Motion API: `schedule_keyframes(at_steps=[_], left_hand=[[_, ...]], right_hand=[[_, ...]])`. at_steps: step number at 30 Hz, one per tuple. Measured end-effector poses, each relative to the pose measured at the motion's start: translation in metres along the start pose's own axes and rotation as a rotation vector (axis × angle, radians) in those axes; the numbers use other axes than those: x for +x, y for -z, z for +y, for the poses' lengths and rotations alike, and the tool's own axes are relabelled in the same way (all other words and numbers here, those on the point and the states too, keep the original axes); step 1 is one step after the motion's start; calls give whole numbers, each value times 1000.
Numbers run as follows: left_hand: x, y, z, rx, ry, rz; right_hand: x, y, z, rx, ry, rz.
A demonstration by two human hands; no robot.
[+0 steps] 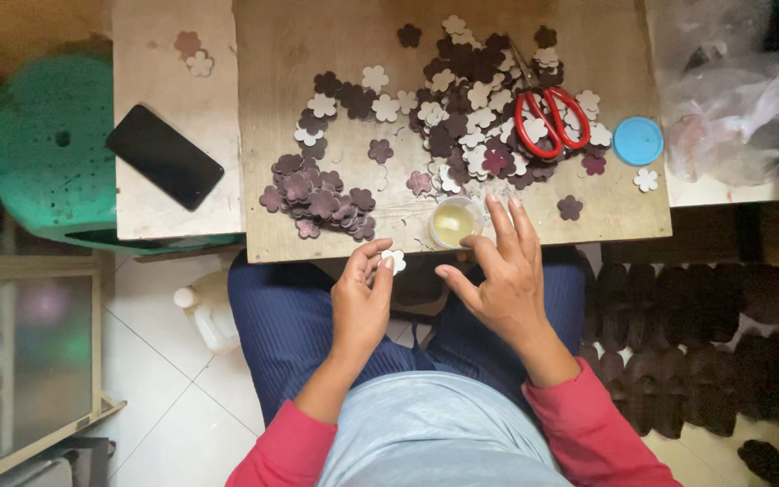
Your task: The person sits on the floor and repeatedly picks up flower-shaped craft pieces, applies adhesive from a small container, and presses them together. The person handles the pieces one at a time and places the assembled units on the table.
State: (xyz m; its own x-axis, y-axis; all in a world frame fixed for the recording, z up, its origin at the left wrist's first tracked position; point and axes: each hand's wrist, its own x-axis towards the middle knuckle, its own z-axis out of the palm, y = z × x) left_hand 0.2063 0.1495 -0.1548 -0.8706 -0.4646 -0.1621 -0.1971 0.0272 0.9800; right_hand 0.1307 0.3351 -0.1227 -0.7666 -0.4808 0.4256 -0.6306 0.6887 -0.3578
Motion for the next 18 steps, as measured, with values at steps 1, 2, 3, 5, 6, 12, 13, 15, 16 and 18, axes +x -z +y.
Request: schedule_keyframes(at_steps=[1,2,3,5,6,12,13,15,16,18], left_hand=[[0,0,-3,-23,9,1],[0,0,-6,-77,25,-14],[0,-1,-8,-131,40,-28],[1,-2,-13,-220,82,-56],[2,-2,-14,-253,109,-70],[-5,-6,-13,-468,179,-198],[-7,-7,-11,-484,177,-218],[-11,-9,-7,-516,192,-237],[-12,-10,-5,-531,197,-246],[-15,-11,0,-523,178,-263]], right_hand=[[-1,-1,0,6,-3,-3],[-2,-1,-1,12,-6,-7],[-3,-1,-1,22,-6,-7],[-3,1,-2,42,-5,-5],[-3,3,-3,102,-8,-13],[-12,18,-21,334,-9,-15],[-14,17,-26,330,12,-7],[-17,17,-33,311,57,2],[-18,16,-34,296,81,5],[-18,14,-37,279,110,9]])
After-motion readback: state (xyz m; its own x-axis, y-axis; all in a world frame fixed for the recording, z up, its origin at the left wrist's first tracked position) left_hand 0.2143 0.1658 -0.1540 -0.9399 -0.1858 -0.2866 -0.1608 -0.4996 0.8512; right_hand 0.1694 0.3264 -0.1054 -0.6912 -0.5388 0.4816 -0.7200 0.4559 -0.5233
